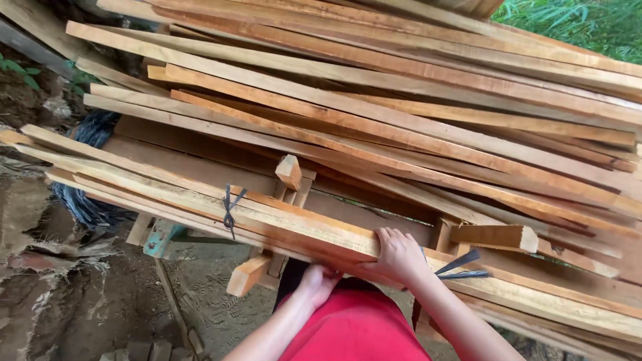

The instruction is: The person aligns a stack of wooden planks on a workbench and secures them using a black strap. They wrap the strap around the wood and tie it into a knot to hold the bundle together.

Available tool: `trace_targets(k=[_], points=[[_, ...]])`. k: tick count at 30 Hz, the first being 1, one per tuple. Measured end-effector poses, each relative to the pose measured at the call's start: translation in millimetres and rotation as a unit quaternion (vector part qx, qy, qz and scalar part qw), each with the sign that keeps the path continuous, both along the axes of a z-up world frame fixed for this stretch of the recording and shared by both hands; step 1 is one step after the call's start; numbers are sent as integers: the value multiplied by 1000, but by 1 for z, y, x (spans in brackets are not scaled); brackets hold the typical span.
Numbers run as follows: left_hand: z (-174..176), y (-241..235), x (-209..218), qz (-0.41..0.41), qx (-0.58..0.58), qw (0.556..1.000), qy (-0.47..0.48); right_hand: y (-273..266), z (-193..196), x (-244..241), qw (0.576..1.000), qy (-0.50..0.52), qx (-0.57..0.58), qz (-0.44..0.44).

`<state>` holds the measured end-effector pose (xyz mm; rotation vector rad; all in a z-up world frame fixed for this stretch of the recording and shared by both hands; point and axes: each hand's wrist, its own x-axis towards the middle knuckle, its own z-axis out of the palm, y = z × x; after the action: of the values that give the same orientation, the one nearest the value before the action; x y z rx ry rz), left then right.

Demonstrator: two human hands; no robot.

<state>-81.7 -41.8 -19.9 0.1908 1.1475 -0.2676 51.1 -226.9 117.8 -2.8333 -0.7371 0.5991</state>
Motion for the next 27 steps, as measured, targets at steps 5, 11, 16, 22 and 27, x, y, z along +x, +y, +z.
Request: trace_targets(k=[5,11,16,22,27], points=[[-131,-14,36,0,0,1000,-30,-4,13,21,996,-24,-83,-9],[-98,10,93,-75,19,994,-79,-10,-7,26,992,-115,-46,-31],[9,23,79,-247,92,963,-65,2,-7,21,992,-115,-12,-49],[146,28,99,-630,414,569,-327,2,4,32,999,-11,-37,-33],[129,37,138,-525,725,280,-346,-3,5,41,999,39,0,-26]])
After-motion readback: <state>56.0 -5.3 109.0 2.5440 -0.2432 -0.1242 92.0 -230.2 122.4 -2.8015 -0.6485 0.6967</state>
